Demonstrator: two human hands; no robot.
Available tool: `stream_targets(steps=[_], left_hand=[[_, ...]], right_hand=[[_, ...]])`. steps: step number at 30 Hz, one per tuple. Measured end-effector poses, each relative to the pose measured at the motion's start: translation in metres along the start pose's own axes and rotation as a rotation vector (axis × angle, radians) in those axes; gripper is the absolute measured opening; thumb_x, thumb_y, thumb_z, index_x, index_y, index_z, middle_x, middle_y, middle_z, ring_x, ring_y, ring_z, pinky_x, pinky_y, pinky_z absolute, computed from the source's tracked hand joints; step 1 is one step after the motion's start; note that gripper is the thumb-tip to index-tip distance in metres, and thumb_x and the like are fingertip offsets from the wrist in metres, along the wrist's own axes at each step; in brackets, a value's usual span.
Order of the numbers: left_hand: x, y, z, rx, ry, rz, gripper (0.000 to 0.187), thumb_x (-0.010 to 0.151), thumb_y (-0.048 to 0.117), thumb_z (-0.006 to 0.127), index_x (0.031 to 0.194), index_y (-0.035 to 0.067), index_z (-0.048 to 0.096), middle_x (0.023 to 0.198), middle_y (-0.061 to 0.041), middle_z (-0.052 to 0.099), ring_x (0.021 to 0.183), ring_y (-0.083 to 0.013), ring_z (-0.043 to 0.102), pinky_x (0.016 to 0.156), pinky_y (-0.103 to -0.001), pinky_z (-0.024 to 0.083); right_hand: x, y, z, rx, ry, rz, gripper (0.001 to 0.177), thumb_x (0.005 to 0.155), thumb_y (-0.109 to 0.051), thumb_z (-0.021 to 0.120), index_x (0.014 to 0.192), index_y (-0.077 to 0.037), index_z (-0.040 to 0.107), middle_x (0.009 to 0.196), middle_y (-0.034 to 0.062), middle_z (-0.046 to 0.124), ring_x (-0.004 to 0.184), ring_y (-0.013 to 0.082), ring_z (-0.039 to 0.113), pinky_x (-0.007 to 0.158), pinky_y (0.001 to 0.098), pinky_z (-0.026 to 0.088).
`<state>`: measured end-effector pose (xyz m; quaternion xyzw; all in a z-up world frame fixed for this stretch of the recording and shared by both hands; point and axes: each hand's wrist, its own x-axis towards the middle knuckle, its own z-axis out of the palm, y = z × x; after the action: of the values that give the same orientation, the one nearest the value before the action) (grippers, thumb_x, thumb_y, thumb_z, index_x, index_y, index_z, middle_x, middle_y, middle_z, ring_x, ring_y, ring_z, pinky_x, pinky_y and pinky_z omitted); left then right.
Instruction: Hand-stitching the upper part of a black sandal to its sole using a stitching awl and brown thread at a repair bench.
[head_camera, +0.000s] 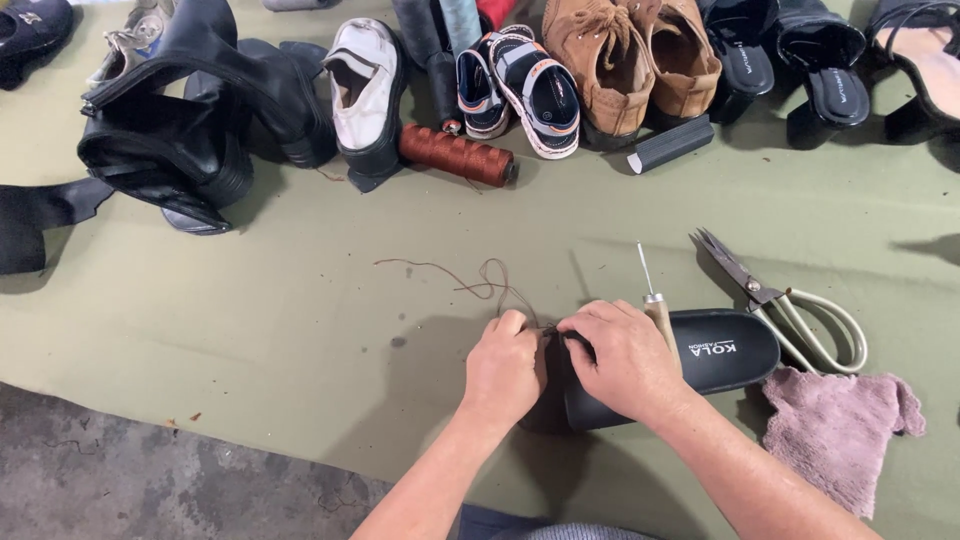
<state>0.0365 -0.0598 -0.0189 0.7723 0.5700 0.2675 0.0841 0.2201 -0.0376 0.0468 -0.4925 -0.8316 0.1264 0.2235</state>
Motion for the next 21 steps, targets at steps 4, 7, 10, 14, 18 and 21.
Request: stream_targets(steps=[4,7,10,14,18,21], left_hand=[[0.002,-0.002,-0.005,0.008,0.027,0.037,0.016,0.094,0.013,0.061,0.081,0.010,0.069,0.085,-0.002,0.049,0.075,-0.0208,0.062,0.065,-0.026,0.056],[0.000,-0.007,-0.003,-0.120,0.050,0.018,0.021,0.099,0.014,0.060,0.079,0.011,0.066,0.087,0.000,0.049,0.076,-0.0203,0.062,0.075,-0.024,0.054],[0.000,-0.016,-0.001,-0.518,0.037,-0.189,0.017,0.094,0.012,0.067,0.082,0.001,0.070,0.088,-0.012,0.058,0.086,-0.0377,0.066,0.075,-0.040,0.056],[0.001,-0.028,-0.007,-0.856,-0.010,-0.366,0.015,0.096,0.013,0.068,0.085,0.004,0.072,0.097,-0.010,0.062,0.087,-0.0182,0.060,0.071,-0.031,0.050],[0.013,-0.014,-0.048,-1.051,-0.079,-0.352,0.017,0.099,0.014,0.067,0.086,0.005,0.073,0.099,-0.006,0.060,0.089,-0.0118,0.054,0.072,-0.026,0.045],[0.022,-0.003,-0.076,-1.144,-0.073,-0.307,0.018,0.099,0.015,0.069,0.085,0.005,0.072,0.097,-0.006,0.057,0.088,-0.0101,0.052,0.074,-0.023,0.045]], right_hand=[[0.000,0.007,0.007,-0.024,-0.007,0.000,0.015,0.084,-0.020,0.070,0.098,-0.017,0.076,0.088,0.0014,0.070,0.081,0.0238,0.069,0.077,0.0363,0.056],[0.001,0.001,0.001,-0.014,-0.016,0.003,0.014,0.085,-0.020,0.070,0.097,-0.016,0.076,0.087,0.0014,0.071,0.081,0.0241,0.070,0.077,0.0362,0.056],[0.002,-0.005,-0.005,-0.006,-0.016,0.020,0.014,0.085,-0.019,0.070,0.097,-0.015,0.077,0.088,0.0025,0.071,0.082,0.0254,0.070,0.077,0.0367,0.056],[-0.003,0.012,0.018,-0.009,-0.035,0.038,0.015,0.086,-0.021,0.070,0.098,-0.017,0.077,0.090,0.0015,0.071,0.086,0.0233,0.070,0.081,0.0333,0.056],[-0.002,0.017,0.024,0.004,-0.080,0.092,0.015,0.086,-0.020,0.070,0.098,-0.017,0.078,0.089,0.0009,0.071,0.088,0.0218,0.071,0.082,0.0317,0.056],[0.003,0.004,0.015,0.031,-0.067,0.085,0.015,0.083,-0.018,0.073,0.097,-0.016,0.076,0.090,0.0018,0.071,0.088,0.0238,0.070,0.080,0.0350,0.057]])
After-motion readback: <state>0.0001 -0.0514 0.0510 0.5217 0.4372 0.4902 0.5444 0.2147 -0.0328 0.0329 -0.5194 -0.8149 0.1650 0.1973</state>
